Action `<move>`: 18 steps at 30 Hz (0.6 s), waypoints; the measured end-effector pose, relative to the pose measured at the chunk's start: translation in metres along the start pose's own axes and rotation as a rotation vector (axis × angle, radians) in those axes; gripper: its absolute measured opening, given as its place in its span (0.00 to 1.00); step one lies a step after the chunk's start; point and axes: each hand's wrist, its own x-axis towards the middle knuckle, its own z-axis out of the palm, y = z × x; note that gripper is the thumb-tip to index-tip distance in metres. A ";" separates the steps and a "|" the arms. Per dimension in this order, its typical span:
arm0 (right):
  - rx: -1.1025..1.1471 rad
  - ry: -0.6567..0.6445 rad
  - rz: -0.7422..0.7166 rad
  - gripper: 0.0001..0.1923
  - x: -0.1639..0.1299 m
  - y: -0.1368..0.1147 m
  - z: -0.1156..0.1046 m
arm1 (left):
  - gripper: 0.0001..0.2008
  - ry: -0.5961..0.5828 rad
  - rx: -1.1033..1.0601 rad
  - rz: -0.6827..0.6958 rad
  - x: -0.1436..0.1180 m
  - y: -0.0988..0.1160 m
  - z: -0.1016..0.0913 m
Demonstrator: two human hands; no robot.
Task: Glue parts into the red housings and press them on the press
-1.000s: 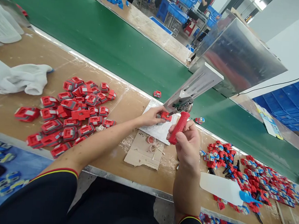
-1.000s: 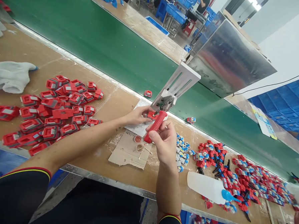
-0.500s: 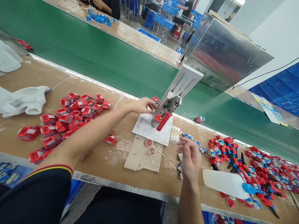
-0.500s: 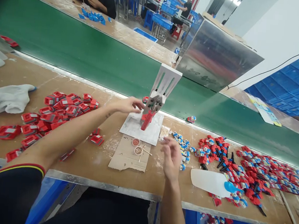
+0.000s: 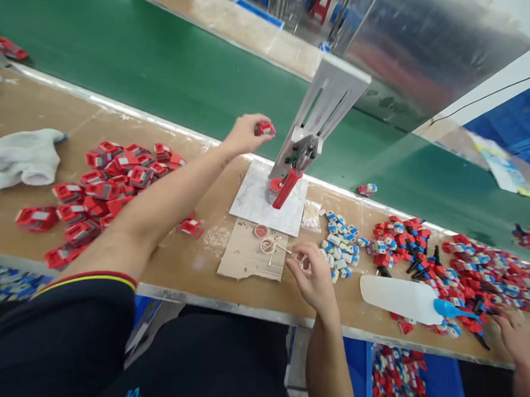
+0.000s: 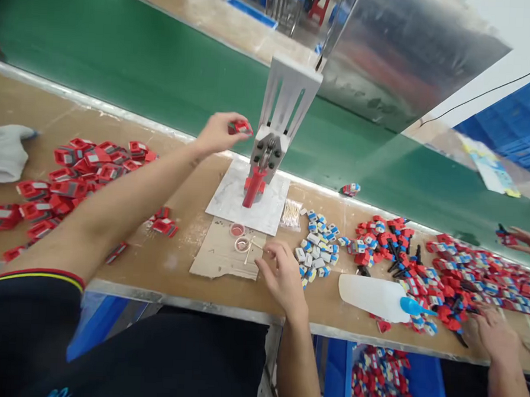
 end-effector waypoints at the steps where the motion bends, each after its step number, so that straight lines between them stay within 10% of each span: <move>1: -0.010 -0.059 0.004 0.08 0.007 0.005 0.004 | 0.21 0.029 -0.071 0.028 -0.016 -0.001 -0.014; 5: -0.014 -0.181 0.020 0.14 0.030 0.020 0.021 | 0.30 0.119 -0.379 0.073 -0.113 0.014 -0.051; 9: 0.019 -0.207 -0.017 0.06 0.042 0.018 0.024 | 0.21 0.089 -0.480 0.070 -0.196 0.037 -0.036; 18: 0.096 -0.350 -0.160 0.06 0.048 0.012 0.029 | 0.18 0.046 -0.597 0.194 -0.230 0.016 0.014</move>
